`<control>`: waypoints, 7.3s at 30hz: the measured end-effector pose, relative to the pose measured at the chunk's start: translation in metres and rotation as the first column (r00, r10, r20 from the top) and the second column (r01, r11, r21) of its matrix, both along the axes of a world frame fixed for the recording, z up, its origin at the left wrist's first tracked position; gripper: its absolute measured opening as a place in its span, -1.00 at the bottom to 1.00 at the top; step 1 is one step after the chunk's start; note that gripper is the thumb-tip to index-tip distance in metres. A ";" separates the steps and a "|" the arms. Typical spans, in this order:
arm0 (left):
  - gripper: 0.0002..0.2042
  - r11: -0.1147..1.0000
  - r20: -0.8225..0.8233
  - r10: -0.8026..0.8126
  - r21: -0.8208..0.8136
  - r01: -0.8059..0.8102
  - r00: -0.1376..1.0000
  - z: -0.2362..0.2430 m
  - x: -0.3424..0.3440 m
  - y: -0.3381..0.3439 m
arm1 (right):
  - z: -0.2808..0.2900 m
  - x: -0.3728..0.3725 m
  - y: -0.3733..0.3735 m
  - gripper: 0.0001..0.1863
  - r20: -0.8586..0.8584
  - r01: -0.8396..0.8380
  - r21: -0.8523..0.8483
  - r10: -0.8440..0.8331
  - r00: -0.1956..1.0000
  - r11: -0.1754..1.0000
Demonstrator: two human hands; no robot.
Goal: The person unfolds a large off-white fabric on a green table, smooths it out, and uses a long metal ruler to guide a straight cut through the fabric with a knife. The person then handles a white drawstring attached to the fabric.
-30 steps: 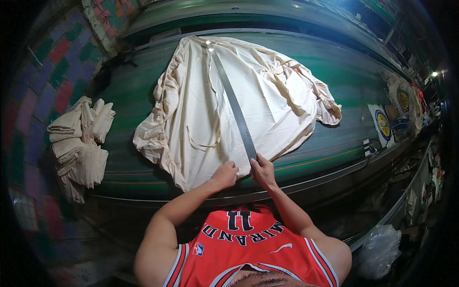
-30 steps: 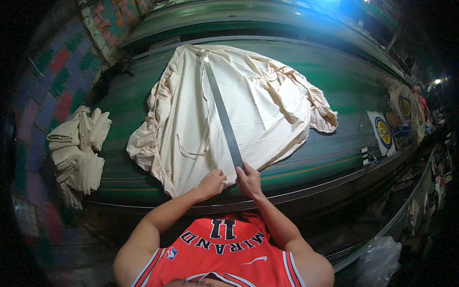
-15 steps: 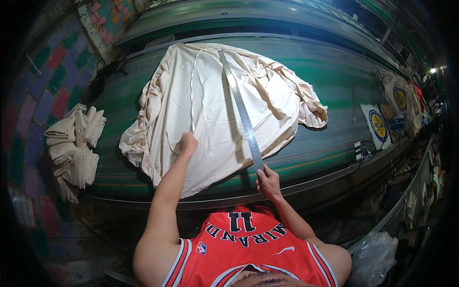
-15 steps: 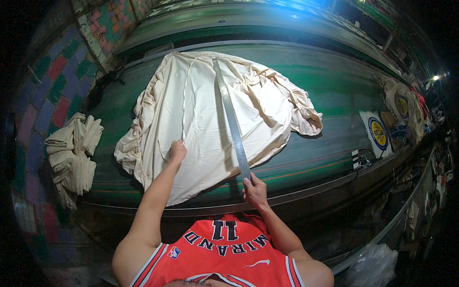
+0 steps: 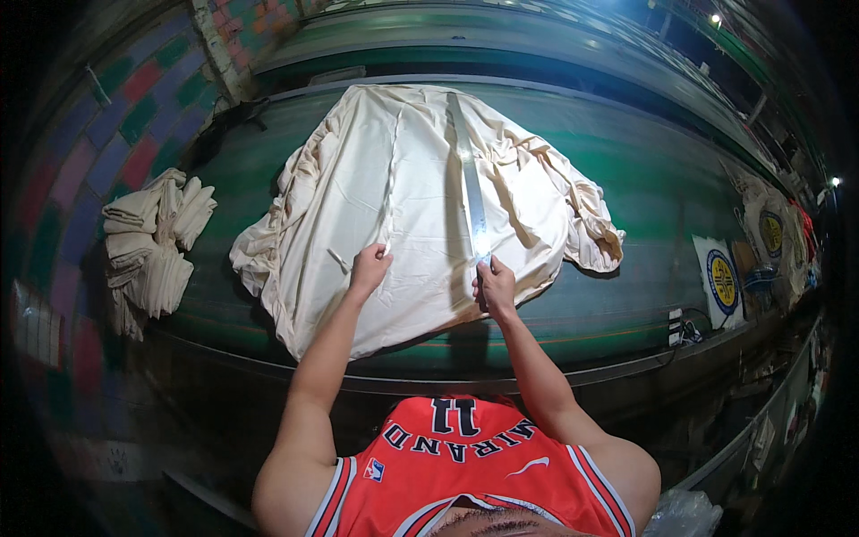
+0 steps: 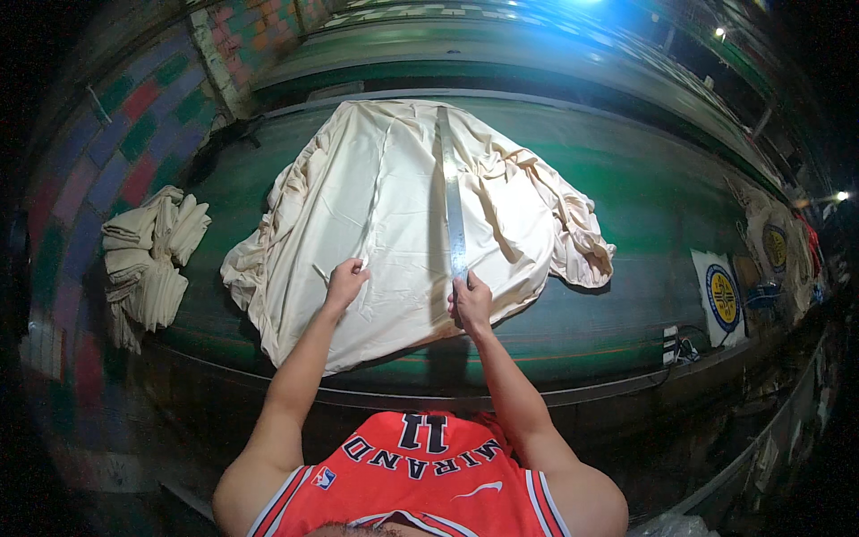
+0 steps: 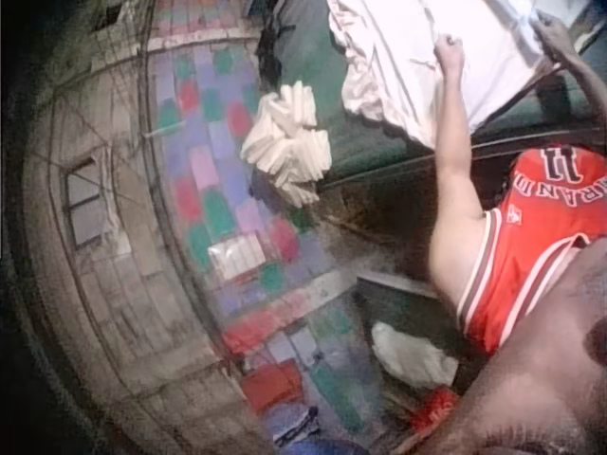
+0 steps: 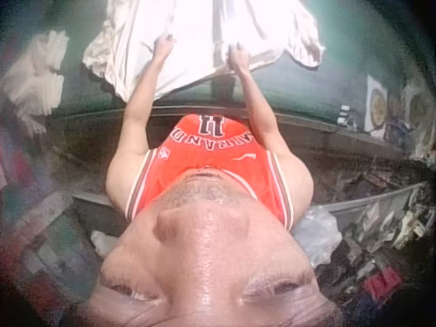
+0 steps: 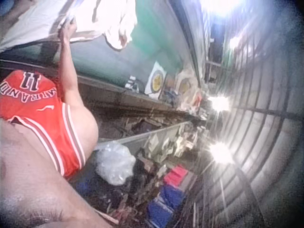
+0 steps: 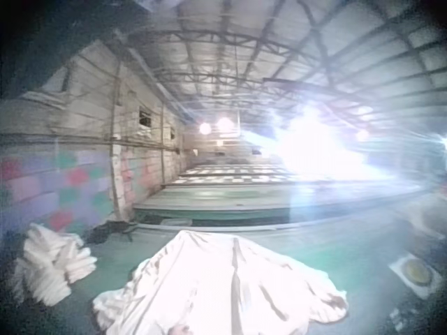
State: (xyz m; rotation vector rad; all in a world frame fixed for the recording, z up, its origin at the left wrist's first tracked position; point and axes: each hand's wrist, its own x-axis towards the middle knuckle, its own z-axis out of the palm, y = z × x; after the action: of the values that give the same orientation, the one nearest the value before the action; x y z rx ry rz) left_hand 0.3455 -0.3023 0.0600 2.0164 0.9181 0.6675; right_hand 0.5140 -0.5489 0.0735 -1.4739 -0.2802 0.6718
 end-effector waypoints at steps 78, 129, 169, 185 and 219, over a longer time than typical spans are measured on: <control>-0.56 0.555 -0.429 -0.598 0.388 0.736 0.677 -0.062 0.027 -0.187 | -0.035 0.113 0.063 -0.89 -0.174 -0.265 -0.013 0.259 0.950 0.964; -0.78 0.687 -0.847 -0.505 -0.279 0.671 0.164 -0.014 -0.091 -0.097 | -0.050 -0.003 -0.141 -0.73 0.491 -0.664 -0.661 0.871 -0.031 0.349; -0.88 0.363 -0.510 -0.818 -0.102 0.926 0.264 -0.064 0.010 -0.212 | -0.068 0.057 -0.178 -0.64 0.531 0.270 -0.598 0.120 0.839 0.755; -0.76 0.520 -0.204 -0.852 -0.225 0.824 0.482 -0.036 0.072 -0.219 | -0.081 0.134 -0.235 -0.51 0.407 0.514 -0.399 -0.355 0.842 0.760; -0.54 0.235 -0.243 -0.961 -0.454 0.860 0.134 -0.004 0.373 -0.466 | -0.024 0.500 -0.276 -0.45 0.870 0.413 -0.289 0.056 0.491 0.864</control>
State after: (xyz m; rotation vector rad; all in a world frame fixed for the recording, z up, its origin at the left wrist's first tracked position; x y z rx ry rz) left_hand 0.7181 -0.7685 0.0561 2.0761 -0.2210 -0.6972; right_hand 1.0137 -0.8244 0.0499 -2.2171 -0.7594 -0.3040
